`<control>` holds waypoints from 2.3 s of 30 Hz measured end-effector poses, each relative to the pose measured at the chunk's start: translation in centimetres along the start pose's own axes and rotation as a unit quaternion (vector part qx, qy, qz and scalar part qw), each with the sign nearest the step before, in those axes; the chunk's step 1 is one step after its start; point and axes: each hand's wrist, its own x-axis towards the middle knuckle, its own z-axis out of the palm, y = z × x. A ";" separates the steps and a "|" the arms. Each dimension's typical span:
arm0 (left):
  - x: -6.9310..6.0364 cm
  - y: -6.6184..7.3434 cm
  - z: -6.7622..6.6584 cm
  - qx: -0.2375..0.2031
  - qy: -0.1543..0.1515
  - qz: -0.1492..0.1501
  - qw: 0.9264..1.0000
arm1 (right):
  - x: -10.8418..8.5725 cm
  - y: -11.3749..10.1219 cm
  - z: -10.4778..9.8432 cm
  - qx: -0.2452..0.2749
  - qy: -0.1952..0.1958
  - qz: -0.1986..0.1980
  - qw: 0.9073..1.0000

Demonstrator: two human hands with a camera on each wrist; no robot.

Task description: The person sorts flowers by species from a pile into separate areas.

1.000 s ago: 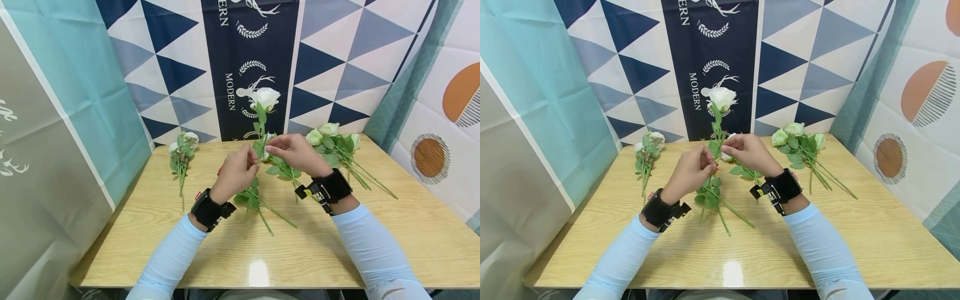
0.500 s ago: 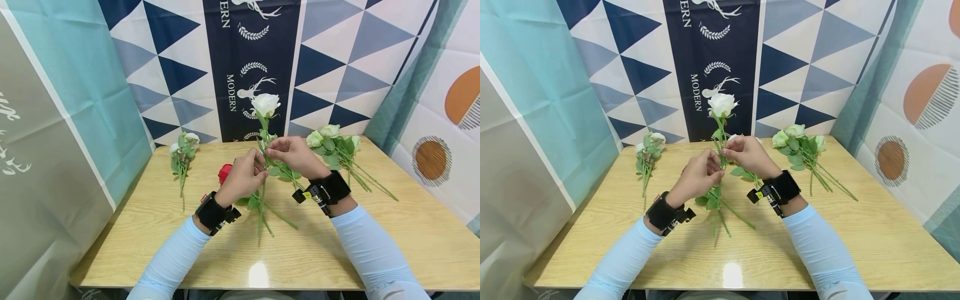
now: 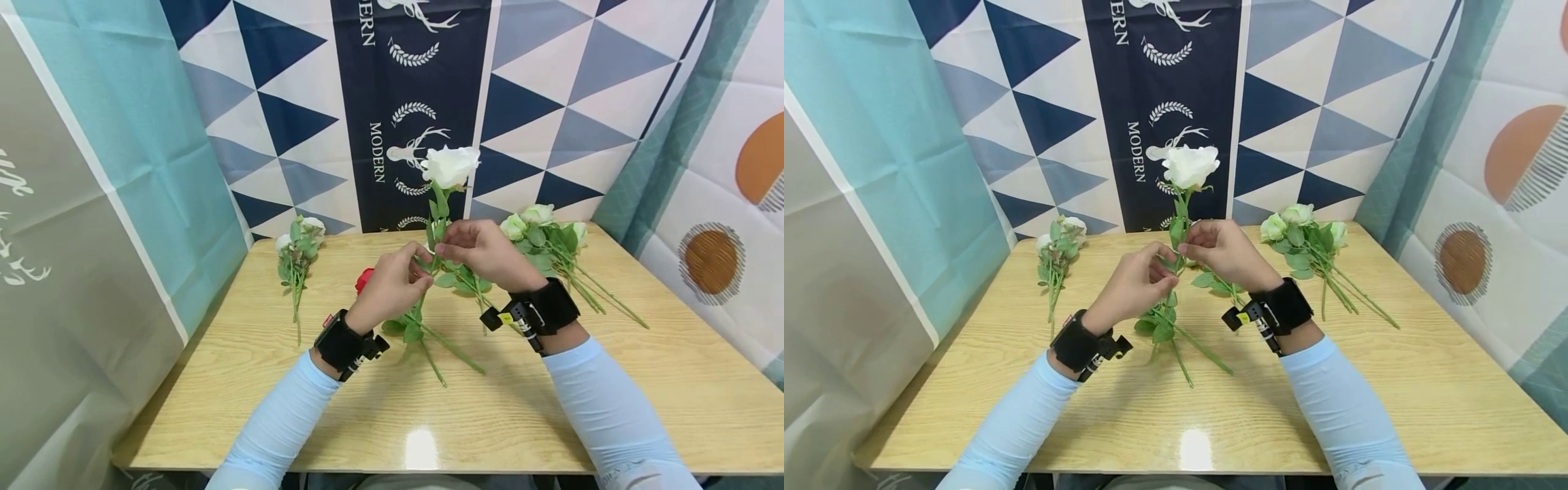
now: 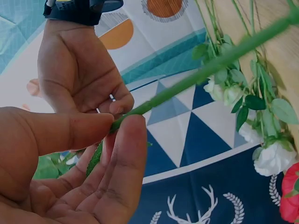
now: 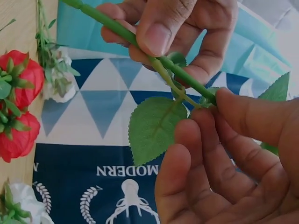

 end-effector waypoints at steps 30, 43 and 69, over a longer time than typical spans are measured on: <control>1.1 -3.7 -2.8 0.124 0.000 0.105 0.987 | 0.1 0.6 2.6 0.049 0.048 -0.117 0.991; 1.0 -2.3 -2.2 0.015 -0.031 0.055 0.998 | 0.2 0.4 2.8 0.023 0.103 -0.041 0.994; 1.0 -2.9 -2.8 -0.086 0.100 -0.008 0.991 | 0.3 0.9 6.1 -0.069 -0.044 -0.076 0.994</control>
